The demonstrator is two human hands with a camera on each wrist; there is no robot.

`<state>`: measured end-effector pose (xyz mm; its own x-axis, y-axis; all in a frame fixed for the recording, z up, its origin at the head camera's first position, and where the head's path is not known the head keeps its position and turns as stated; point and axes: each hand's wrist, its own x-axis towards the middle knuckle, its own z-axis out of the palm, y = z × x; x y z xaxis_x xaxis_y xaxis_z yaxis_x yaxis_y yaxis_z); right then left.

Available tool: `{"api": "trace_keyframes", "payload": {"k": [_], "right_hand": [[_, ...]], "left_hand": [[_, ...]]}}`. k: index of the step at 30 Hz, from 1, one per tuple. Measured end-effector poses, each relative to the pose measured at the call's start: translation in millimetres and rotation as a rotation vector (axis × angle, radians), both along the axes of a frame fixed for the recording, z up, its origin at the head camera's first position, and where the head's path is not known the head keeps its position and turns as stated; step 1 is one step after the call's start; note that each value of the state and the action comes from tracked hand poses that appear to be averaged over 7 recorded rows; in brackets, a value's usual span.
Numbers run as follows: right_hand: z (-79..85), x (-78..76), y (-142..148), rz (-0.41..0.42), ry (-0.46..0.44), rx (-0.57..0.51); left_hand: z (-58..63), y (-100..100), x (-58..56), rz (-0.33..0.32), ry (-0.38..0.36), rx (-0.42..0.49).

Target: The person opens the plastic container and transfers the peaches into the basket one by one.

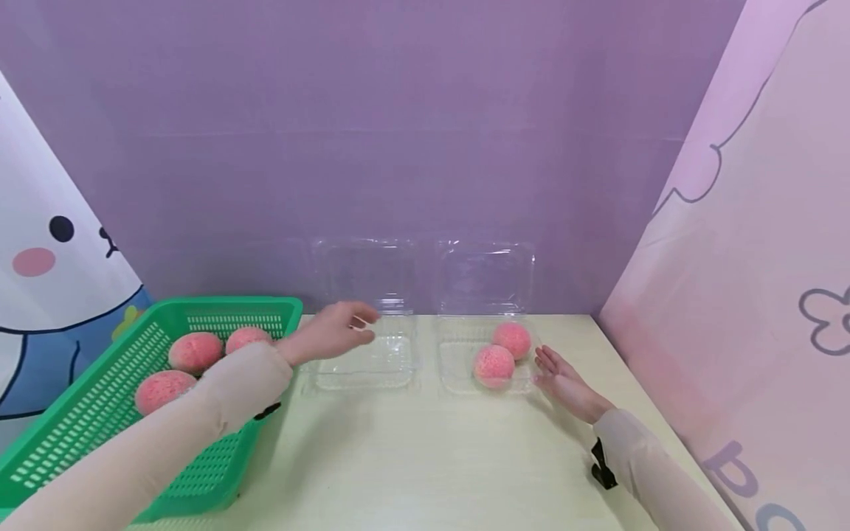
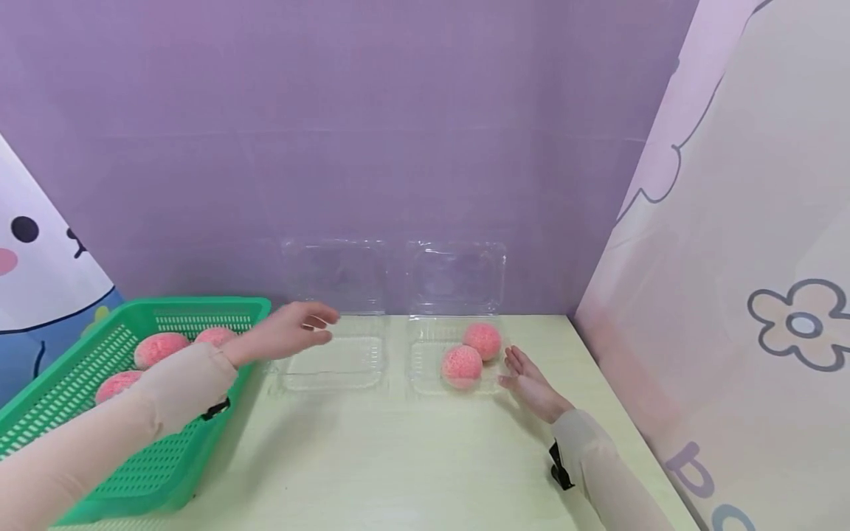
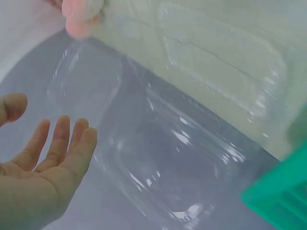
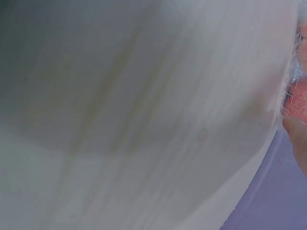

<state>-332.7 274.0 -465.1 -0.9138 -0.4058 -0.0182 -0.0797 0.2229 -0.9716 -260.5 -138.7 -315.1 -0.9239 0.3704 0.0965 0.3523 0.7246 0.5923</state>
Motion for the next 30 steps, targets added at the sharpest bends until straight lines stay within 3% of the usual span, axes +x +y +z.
{"api": "trace_keyframes", "payload": {"k": [7, 16, 23, 30], "right_hand": [[1.1, 0.2, 0, -0.006, 0.001, -0.002], [0.5, 1.1, 2, -0.004, 0.008, -0.003], [0.7, 1.2, 4, -0.003, 0.011, -0.010], [0.8, 3.1, 2, -0.005, 0.004, 0.003]], "left_hand": [[-7.3, 40, -7.1, -0.116, 0.045, -0.097], [-32.9, 87, -26.1, -0.160, 0.001, -0.165], [-60.2, 126, -42.6, -0.198, 0.021, -0.129], [-90.9, 160, -54.9, -0.180, 0.077, -0.006]]}}
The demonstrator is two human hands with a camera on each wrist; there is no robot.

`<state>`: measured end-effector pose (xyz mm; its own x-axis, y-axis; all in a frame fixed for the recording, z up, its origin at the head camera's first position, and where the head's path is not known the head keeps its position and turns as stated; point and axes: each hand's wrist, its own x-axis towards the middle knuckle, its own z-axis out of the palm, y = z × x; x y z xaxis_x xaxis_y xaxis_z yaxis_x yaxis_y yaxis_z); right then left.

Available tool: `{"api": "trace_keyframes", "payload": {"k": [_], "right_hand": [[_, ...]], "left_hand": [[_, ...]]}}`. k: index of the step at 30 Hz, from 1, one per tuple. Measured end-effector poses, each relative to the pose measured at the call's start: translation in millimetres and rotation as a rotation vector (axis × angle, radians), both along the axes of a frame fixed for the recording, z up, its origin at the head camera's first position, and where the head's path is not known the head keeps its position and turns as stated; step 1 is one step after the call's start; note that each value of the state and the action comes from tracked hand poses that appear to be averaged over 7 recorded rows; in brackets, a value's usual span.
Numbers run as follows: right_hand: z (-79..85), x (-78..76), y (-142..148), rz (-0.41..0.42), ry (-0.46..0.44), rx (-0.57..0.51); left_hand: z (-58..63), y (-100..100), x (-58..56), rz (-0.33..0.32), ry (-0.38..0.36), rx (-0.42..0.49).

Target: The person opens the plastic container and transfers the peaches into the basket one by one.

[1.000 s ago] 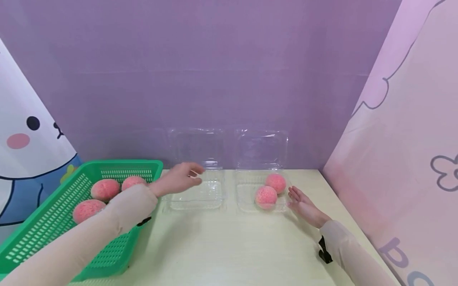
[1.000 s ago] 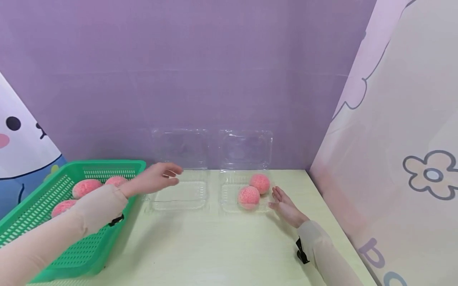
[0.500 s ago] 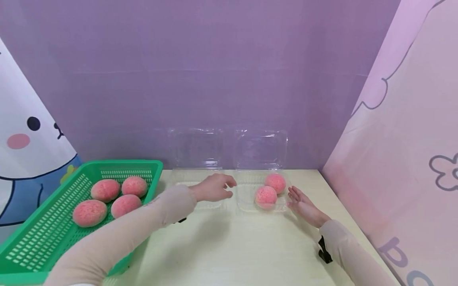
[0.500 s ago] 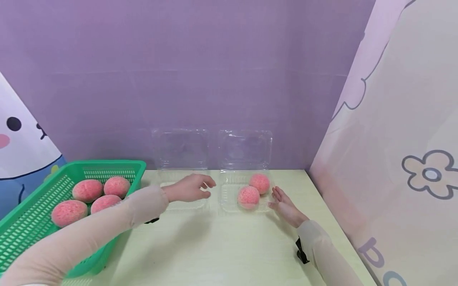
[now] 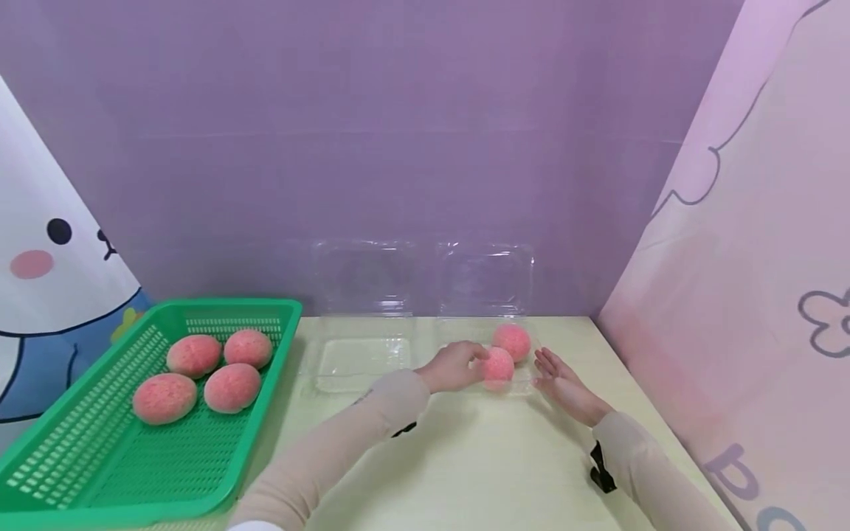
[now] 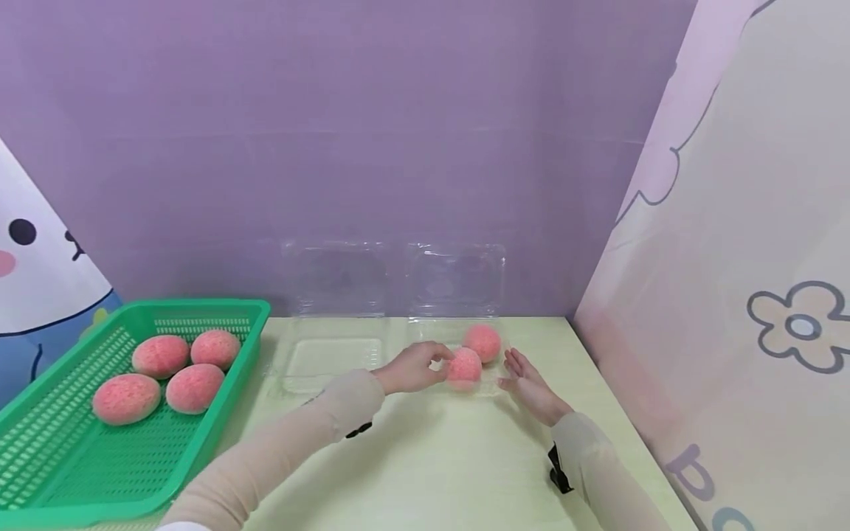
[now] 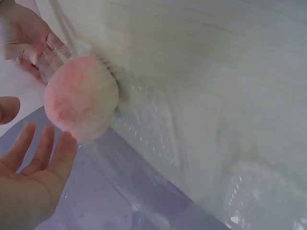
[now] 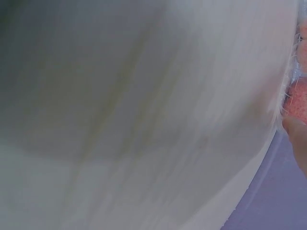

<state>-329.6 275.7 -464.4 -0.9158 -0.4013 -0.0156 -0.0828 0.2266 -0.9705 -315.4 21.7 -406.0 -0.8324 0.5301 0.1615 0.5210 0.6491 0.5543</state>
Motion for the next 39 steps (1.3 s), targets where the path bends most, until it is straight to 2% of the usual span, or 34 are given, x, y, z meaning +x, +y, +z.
{"api": "trace_keyframes", "payload": {"k": [4, 8, 13, 18, 30, 36, 39], "right_hand": [[-1.0, -0.9, 0, 0.011, 0.009, 0.008], [0.2, -1.0, 0, 0.011, 0.017, 0.005], [1.4, 0.8, -3, 0.007, 0.013, 0.009], [1.3, 1.6, -6, 0.005, 0.012, 0.006], [-1.2, -0.7, -3, -0.029, -0.010, 0.020], [-2.6, 0.3, -2, -0.026, -0.012, 0.006], [-2.5, 0.8, -2, -0.023, -0.011, 0.007]], "left_hand": [[-11.6, 14, -11.5, 0.038, 0.030, 0.057], [-21.2, 27, -22.9, 0.099, 0.038, 0.072], [-27.7, 35, -28.3, 0.139, 0.020, 0.084], [-30.8, 37, -30.8, 0.171, -0.030, 0.108], [-31.7, 39, -41.5, 0.176, -0.144, 0.105], [-37.6, 36, -48.4, 0.151, -0.115, 0.079], [-39.0, 31, -51.2, 0.138, -0.131, 0.082]]}}
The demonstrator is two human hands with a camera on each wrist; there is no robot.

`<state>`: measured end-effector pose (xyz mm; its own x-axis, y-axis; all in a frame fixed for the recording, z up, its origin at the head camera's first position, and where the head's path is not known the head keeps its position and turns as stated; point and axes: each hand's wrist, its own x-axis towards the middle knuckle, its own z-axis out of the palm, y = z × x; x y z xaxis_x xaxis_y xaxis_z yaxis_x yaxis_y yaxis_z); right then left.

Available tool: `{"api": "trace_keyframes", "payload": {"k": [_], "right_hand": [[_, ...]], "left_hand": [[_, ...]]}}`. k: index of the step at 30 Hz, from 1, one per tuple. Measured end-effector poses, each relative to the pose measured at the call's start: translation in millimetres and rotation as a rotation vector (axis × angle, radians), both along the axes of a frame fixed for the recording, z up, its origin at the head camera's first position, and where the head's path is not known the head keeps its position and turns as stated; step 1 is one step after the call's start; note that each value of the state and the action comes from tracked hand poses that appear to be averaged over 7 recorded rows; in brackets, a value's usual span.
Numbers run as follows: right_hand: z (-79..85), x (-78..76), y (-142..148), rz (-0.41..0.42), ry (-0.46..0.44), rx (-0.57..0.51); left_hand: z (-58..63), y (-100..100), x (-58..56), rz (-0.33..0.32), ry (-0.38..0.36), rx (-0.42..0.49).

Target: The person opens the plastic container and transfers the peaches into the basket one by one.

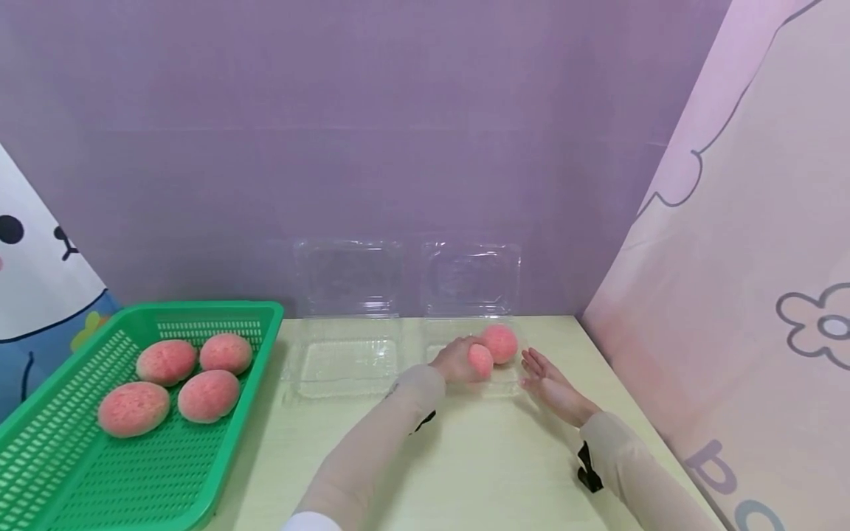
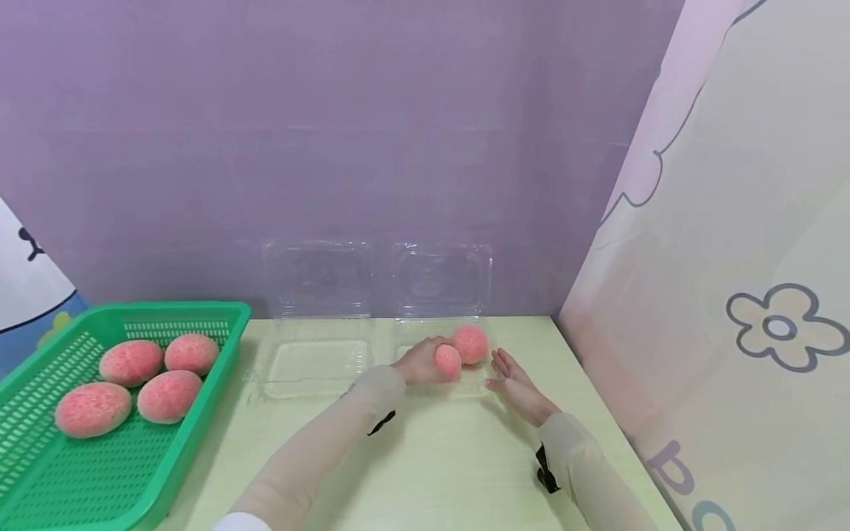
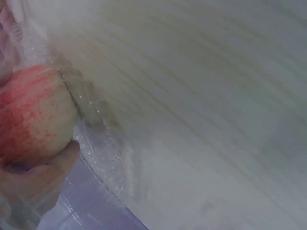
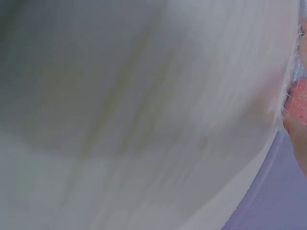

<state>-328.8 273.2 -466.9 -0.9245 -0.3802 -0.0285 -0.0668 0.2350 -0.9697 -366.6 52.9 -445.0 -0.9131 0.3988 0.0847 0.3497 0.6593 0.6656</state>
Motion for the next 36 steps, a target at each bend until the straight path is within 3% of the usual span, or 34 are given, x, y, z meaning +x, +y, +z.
{"api": "trace_keyframes", "payload": {"k": [6, 9, 18, 28, 36], "right_hand": [[0.2, 0.5, 0, -0.003, -0.002, 0.005], [-0.4, 0.8, -1, -0.003, -0.002, 0.003], [0.7, -0.6, -1, -0.003, 0.006, 0.004], [-0.1, -0.6, -2, -0.015, -0.013, 0.001], [-0.6, -2.1, 0, -0.021, 0.006, 0.026]], "left_hand": [[4.9, -5, 3.2, 0.017, -0.142, 0.091], [7.4, -7, 7.1, 0.040, -0.177, 0.123], [0.6, -4, -0.5, 0.089, -0.145, 0.083], [-5.9, -6, -6.1, 0.080, -0.175, 0.161], [-0.2, -5, -5.2, 0.085, -0.190, 0.194]]}}
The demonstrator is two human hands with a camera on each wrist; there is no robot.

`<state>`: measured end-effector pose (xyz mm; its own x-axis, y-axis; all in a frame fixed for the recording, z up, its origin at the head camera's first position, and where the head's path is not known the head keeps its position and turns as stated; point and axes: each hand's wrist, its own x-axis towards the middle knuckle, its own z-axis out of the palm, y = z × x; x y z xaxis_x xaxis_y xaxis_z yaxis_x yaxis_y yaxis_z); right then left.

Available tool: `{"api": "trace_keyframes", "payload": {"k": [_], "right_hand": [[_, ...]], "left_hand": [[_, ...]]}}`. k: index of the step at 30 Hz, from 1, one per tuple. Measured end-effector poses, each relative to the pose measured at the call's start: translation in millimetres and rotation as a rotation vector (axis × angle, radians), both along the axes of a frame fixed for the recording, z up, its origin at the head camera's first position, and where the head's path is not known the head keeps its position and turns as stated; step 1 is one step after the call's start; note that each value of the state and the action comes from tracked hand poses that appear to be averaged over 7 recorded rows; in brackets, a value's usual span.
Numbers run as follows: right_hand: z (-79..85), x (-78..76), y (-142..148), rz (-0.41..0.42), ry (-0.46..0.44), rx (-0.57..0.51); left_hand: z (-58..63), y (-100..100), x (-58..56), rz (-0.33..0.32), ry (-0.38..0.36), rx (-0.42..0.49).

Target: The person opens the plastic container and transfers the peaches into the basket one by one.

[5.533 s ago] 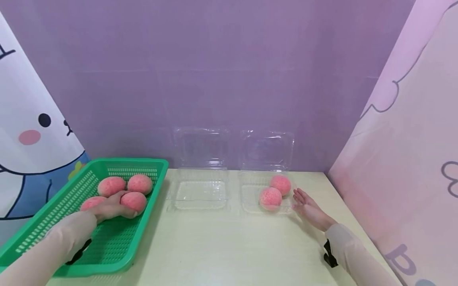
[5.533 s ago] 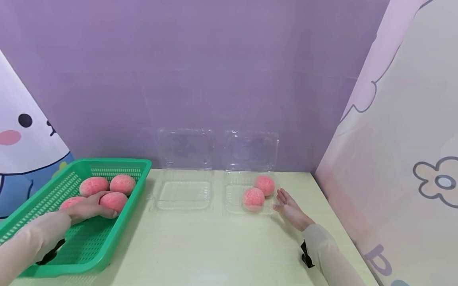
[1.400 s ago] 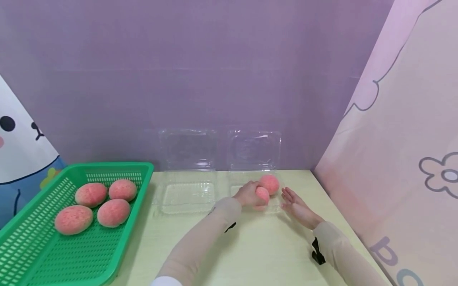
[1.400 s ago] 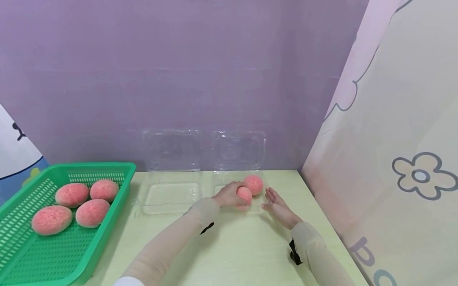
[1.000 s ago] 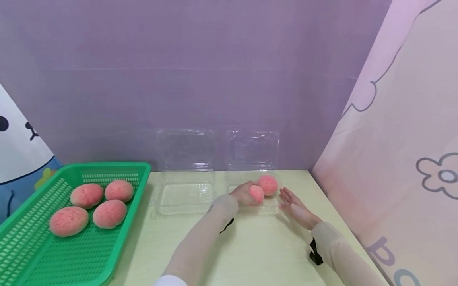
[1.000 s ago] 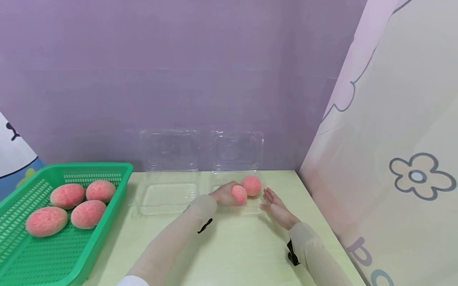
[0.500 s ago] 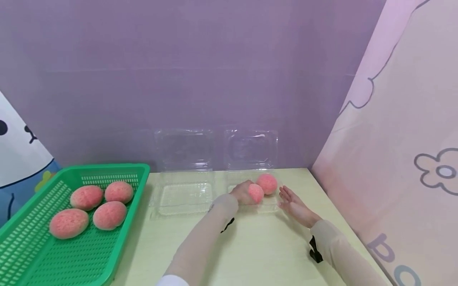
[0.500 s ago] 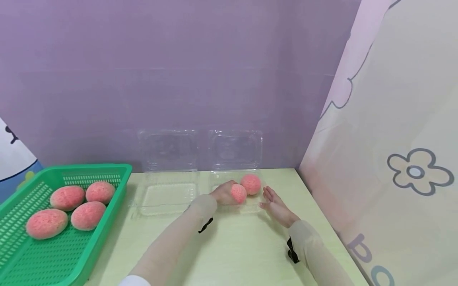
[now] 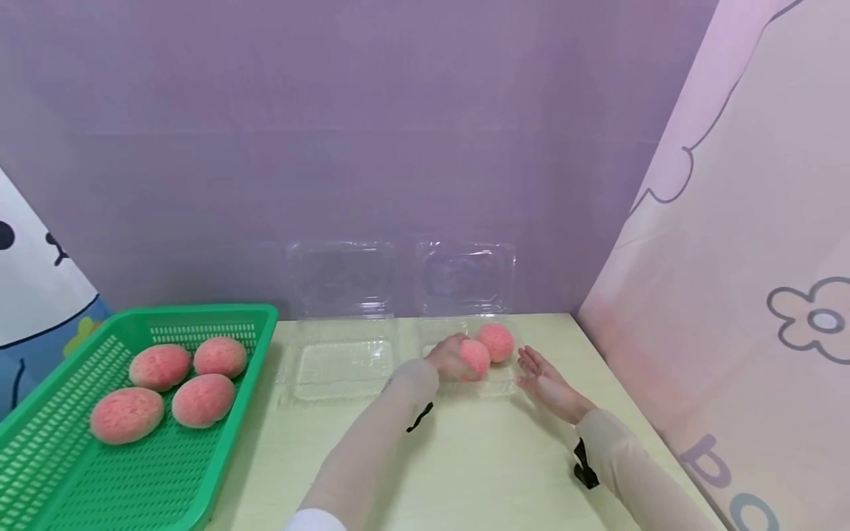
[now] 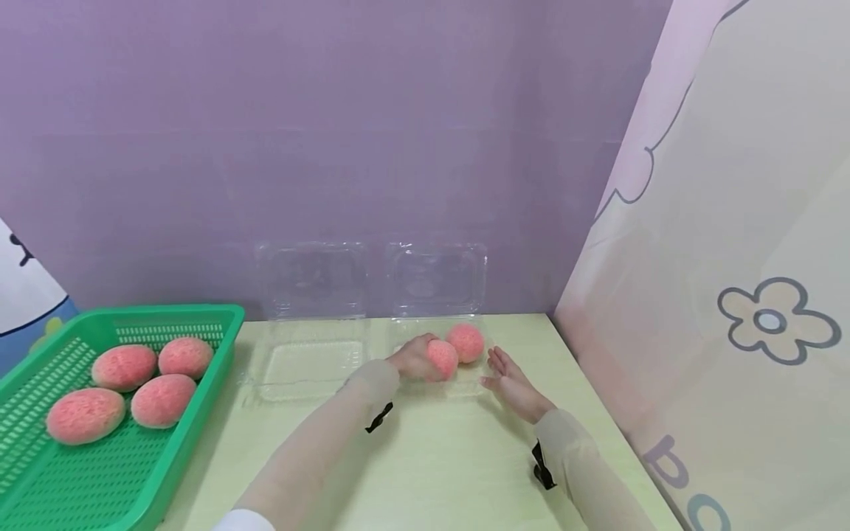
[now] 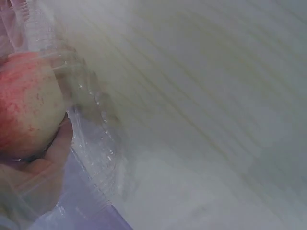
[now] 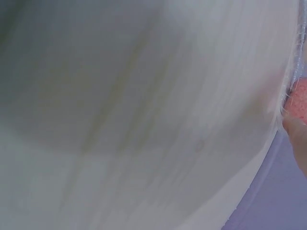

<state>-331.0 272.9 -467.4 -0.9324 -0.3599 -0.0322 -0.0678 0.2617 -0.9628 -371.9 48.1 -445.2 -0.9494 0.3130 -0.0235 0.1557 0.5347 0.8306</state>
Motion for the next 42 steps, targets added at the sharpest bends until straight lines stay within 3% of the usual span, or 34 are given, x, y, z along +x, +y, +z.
{"api": "trace_keyframes", "payload": {"k": [10, 19, 26, 31, 42], "right_hand": [[0.9, -1.1, -1, 0.024, 0.003, -0.002], [2.2, -2.0, 2, 0.022, 0.011, -0.001], [2.5, -0.7, 2, 0.026, 0.003, -0.016], [1.9, -1.2, 1, 0.022, -0.002, -0.015], [4.2, 3.2, 1, 0.039, 0.001, -0.011]], "left_hand": [[13.0, -6, 0.6, -0.003, 0.030, -0.076], [38.2, -21, 10.1, -0.047, 0.051, 0.012], [61.4, -37, 12.4, 0.017, 0.118, -0.017], [79.9, -52, 14.9, 0.036, 0.146, 0.012], [103.8, -87, 39.1, 0.073, 0.117, 0.052]]}}
